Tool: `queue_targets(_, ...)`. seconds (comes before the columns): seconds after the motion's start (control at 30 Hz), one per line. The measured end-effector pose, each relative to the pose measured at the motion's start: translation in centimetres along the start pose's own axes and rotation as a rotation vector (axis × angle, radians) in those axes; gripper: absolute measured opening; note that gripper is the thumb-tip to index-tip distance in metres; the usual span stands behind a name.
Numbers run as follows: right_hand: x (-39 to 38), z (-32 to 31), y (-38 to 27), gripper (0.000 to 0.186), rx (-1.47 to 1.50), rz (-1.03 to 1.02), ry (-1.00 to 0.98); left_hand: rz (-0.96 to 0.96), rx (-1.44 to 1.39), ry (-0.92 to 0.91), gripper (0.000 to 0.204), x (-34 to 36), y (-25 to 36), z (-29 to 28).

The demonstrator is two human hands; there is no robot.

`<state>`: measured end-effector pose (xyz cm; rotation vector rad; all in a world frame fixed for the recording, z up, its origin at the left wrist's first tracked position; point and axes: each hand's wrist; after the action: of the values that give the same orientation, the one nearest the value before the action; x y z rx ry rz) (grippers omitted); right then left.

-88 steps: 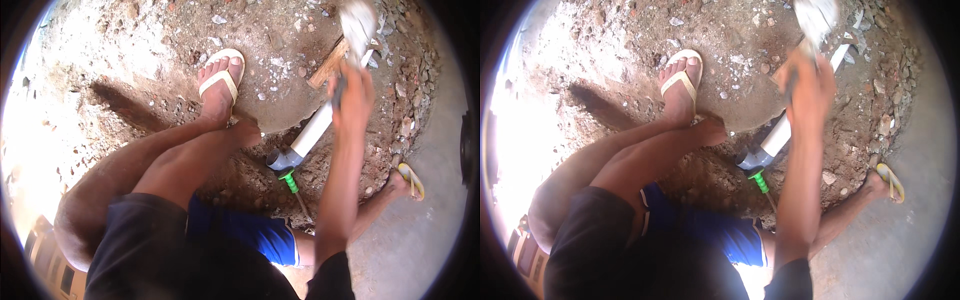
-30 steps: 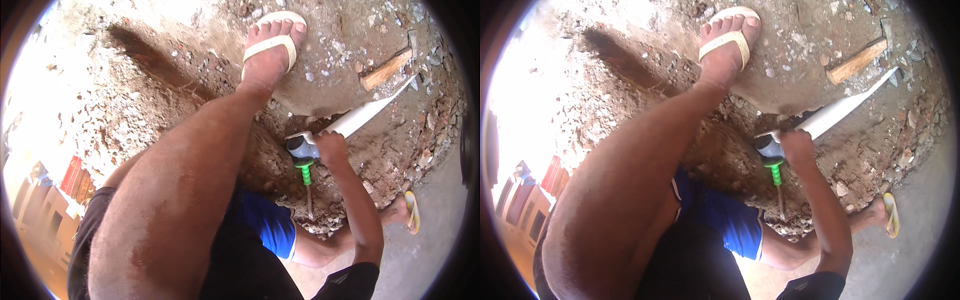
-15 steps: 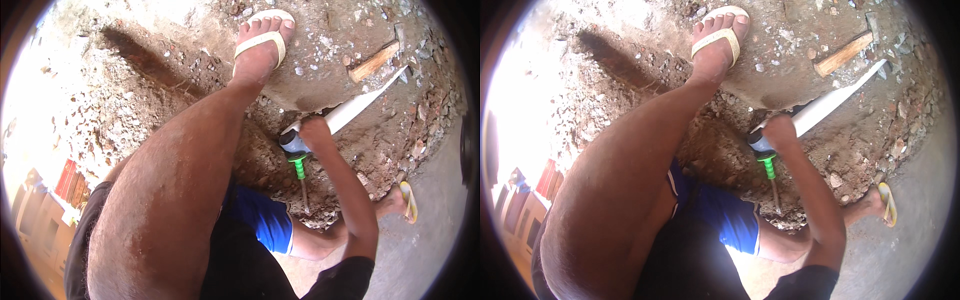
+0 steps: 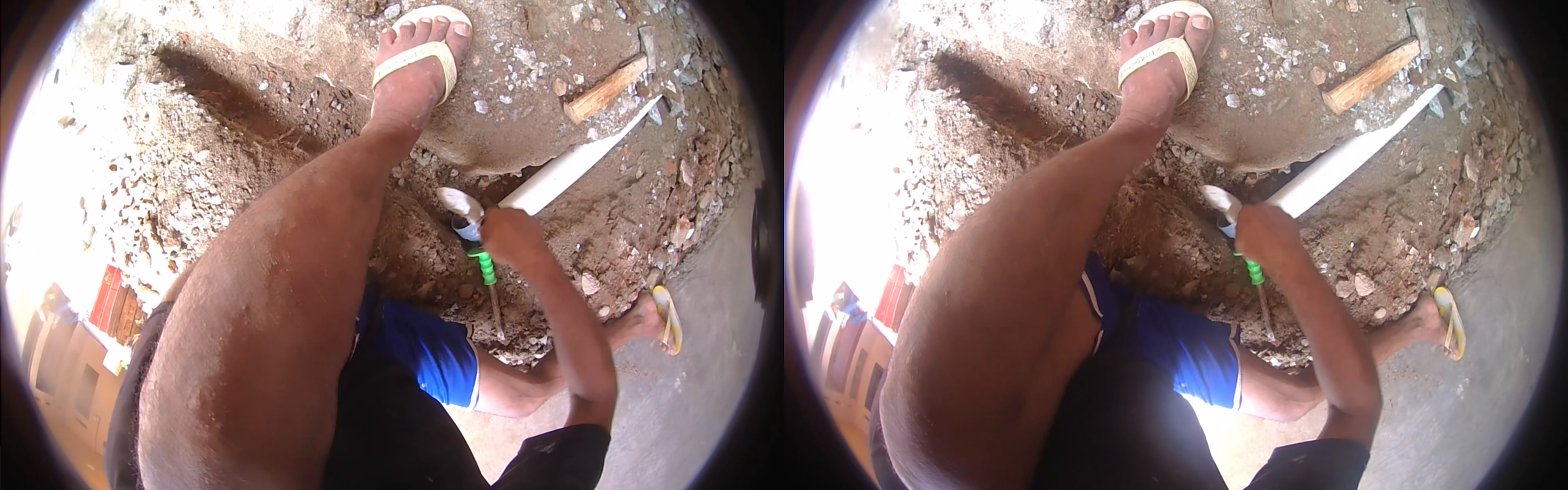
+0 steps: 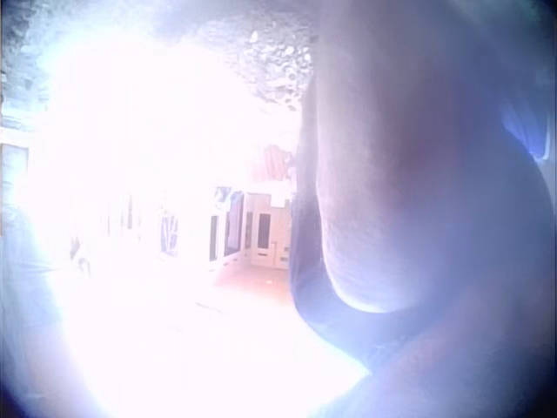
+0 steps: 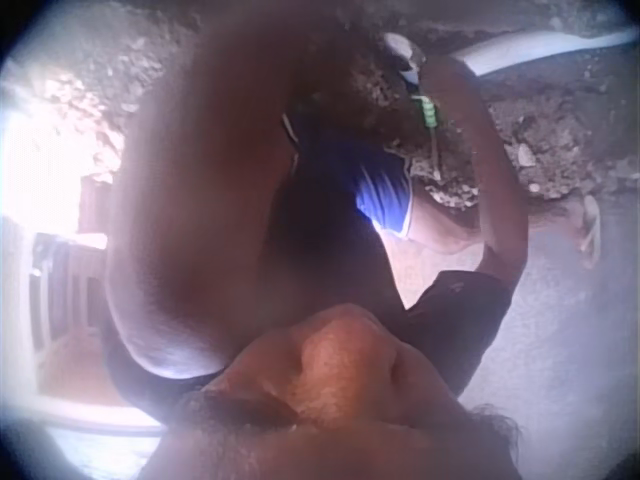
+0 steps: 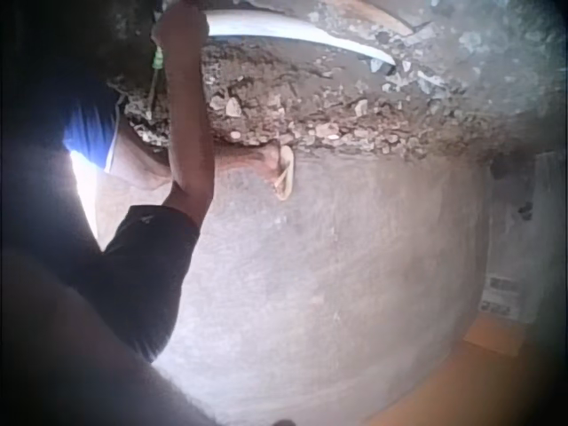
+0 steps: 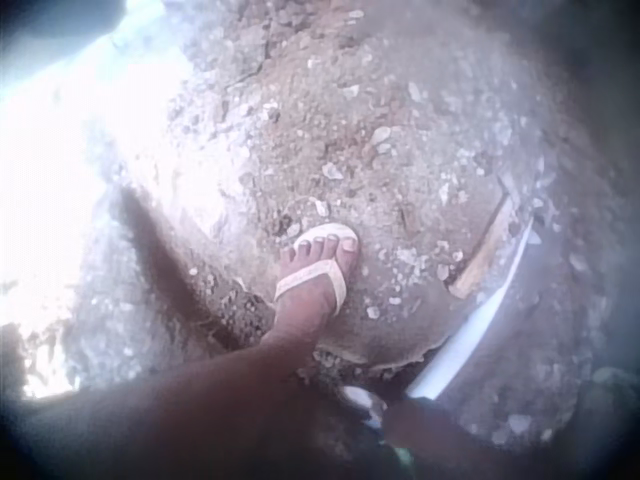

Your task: The person connects a PVC pipe to an elbow joint by hand and uses a hammer to tap the joint into place while sitting in a dirt trench.

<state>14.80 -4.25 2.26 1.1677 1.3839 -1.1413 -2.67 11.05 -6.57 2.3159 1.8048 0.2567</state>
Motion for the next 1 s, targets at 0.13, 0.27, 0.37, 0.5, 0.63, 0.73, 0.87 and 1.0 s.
queue_targets(0.13, -2.3, 7.7, -2.5, 0.034, 0.468, 0.049, 0.320, 0.053, 0.037, -0.003, 0.035, -0.1, 0.1, 0.1)
queue_targets(0.27, -5.2, 13.4, -3.6, 0.041, 1.125, 0.109, 0.315, -0.001, 0.096, -0.007, 0.027, -0.1, 0.2, 0.3)
queue_targets(0.37, -6.8, 15.6, -3.5, 0.037, 0.991, 0.035, 0.658, -0.001, 0.112, -0.057, 0.029, 0.0, 0.2, -1.1)
queue_targets(0.5, -7.5, 9.6, -2.3, 0.031, 0.714, 0.187, 0.341, -0.017, 0.072, -0.021, 0.027, 0.0, 0.0, -0.6)
queue_targets(0.63, -4.0, 7.2, -1.3, 0.033, 0.505, 0.166, 0.165, 0.040, 0.075, -0.031, 0.032, 0.0, 0.1, 0.5)
queue_targets(0.73, -2.5, 5.1, -1.4, 0.034, 0.347, 0.095, 0.038, 0.055, 0.052, -0.029, 0.035, -0.2, 0.0, -0.1)
queue_targets(0.87, 1.4, 4.9, -0.9, 0.032, 0.333, 0.113, -0.054, 0.080, 0.126, -0.006, 0.029, -0.2, -0.3, -0.1)
queue_targets(1.0, 2.3, 4.8, -3.2, 0.027, 0.376, 0.162, -0.046, -0.046, 0.022, -0.040, 0.030, -0.1, -0.1, -0.2)
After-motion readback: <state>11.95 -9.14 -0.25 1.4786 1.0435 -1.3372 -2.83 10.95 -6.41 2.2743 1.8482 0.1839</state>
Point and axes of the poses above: each hand's wrist, its own x-axis towards the middle knuckle, its own z-axis out of the palm, y = z × x, and after that the axes turned 10 degrees about -y, right-handed
